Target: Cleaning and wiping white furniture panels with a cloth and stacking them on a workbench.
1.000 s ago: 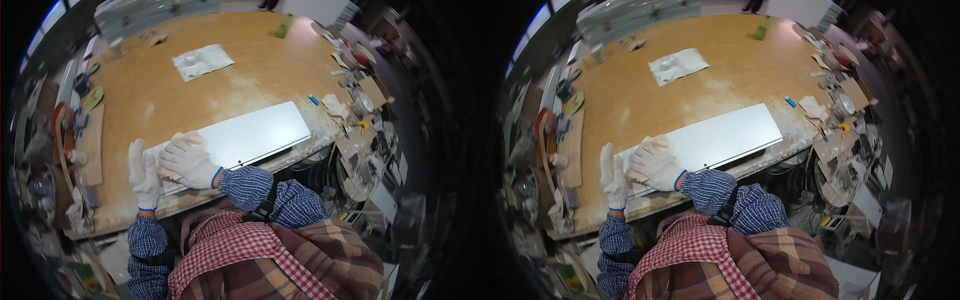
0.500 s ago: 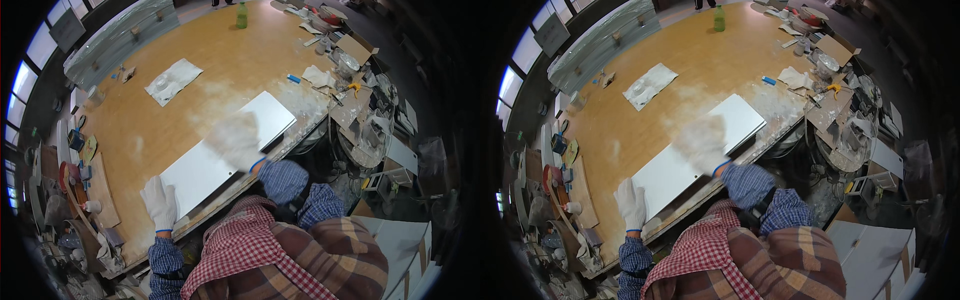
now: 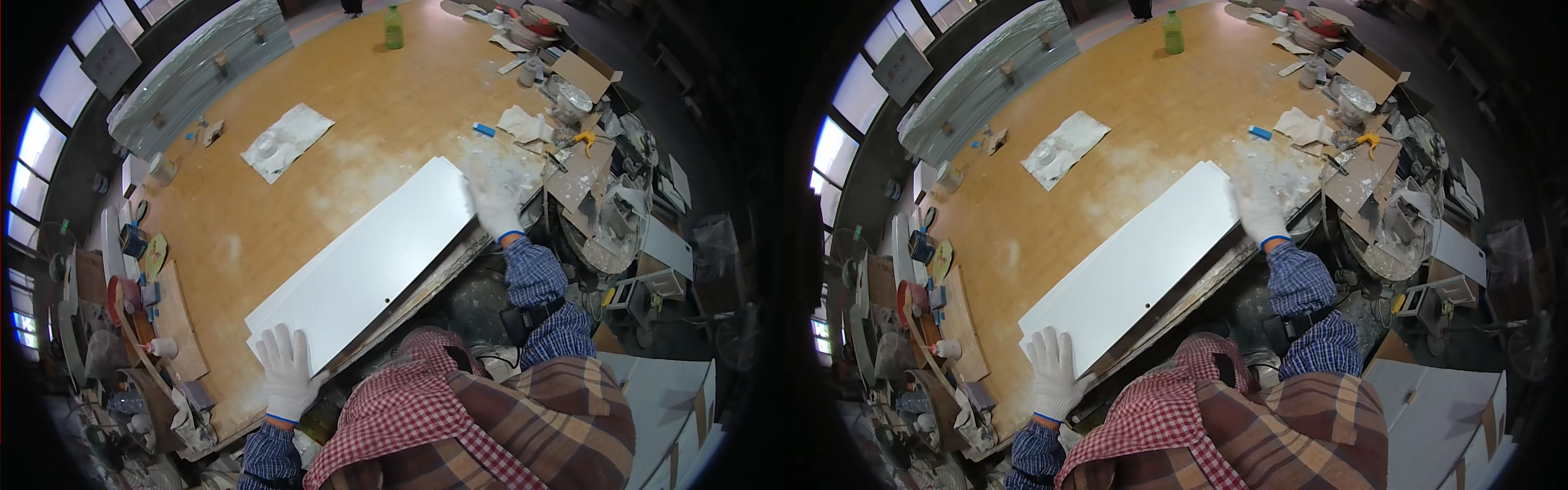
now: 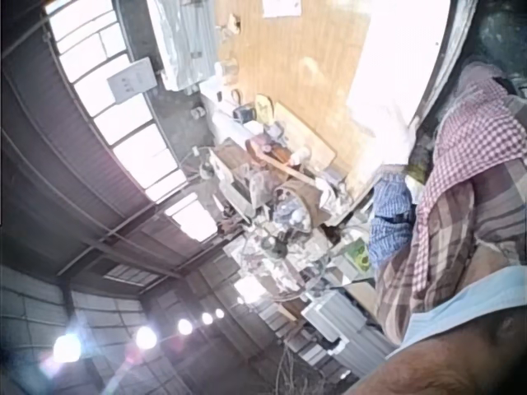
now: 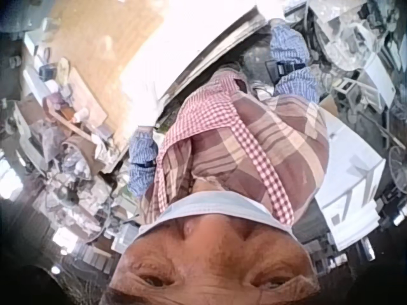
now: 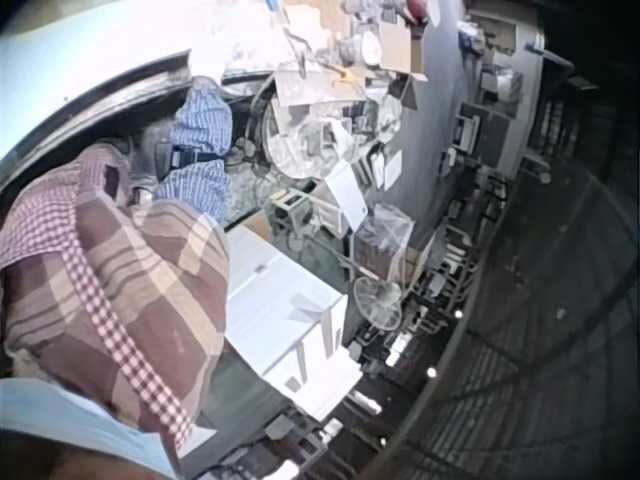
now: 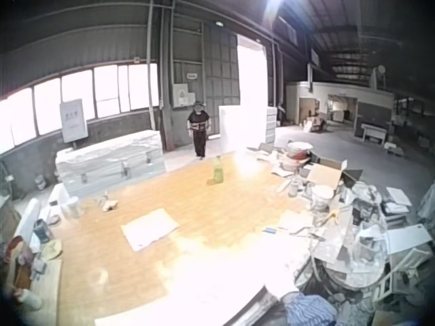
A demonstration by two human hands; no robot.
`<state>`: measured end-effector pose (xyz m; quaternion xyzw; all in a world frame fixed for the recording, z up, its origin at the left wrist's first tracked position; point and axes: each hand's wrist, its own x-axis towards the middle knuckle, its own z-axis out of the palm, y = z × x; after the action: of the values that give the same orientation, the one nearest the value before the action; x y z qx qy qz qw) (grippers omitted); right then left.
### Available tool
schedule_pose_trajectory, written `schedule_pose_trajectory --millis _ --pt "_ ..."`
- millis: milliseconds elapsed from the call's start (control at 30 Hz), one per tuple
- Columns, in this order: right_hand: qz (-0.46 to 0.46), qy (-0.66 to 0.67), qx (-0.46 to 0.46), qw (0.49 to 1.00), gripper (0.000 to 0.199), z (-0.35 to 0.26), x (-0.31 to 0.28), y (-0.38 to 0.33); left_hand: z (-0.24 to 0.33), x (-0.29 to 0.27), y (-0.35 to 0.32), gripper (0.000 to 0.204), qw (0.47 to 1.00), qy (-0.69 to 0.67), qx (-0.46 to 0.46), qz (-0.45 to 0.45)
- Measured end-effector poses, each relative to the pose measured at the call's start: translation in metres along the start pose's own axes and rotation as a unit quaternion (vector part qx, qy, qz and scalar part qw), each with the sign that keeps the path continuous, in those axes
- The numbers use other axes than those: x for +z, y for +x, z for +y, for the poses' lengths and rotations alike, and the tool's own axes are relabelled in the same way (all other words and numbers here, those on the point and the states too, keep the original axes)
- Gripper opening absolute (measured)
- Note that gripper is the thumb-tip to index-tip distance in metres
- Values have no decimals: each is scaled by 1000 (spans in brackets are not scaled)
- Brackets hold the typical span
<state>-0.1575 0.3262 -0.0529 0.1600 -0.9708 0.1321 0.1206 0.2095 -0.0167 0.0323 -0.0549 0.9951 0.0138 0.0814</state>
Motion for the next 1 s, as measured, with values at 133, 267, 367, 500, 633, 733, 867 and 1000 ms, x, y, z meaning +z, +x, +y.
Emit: schedule_pose_trajectory --millis 133,267,367,500,633,733,867,1000 --pt "48 221 308 924 51 19 -26 -8 -25 30 -15 82 992 95 35 71" --pt "139 253 301 909 44 -4 -78 -33 -52 -35 -14 61 997 -27 14 65" --pt "142 298 294 897 43 -24 -103 -42 -66 -91 11 42 983 -163 -80 -13" --pt "243 241 -188 921 36 -98 -109 -43 -117 -93 53 35 907 -380 -104 -148" --pt "101 299 -337 887 37 -203 -66 -66 -124 -68 97 42 886 -398 -114 -209" --pt "3 267 -396 878 41 -261 -38 -90 -120 -30 102 42 952 -292 -81 -53" --pt "47 277 -434 856 37 -260 8 -86 -94 22 96 39 975 -126 -29 182" --pt "23 228 -362 904 35 -185 -11 -36 -85 24 86 37 959 -180 -79 207"
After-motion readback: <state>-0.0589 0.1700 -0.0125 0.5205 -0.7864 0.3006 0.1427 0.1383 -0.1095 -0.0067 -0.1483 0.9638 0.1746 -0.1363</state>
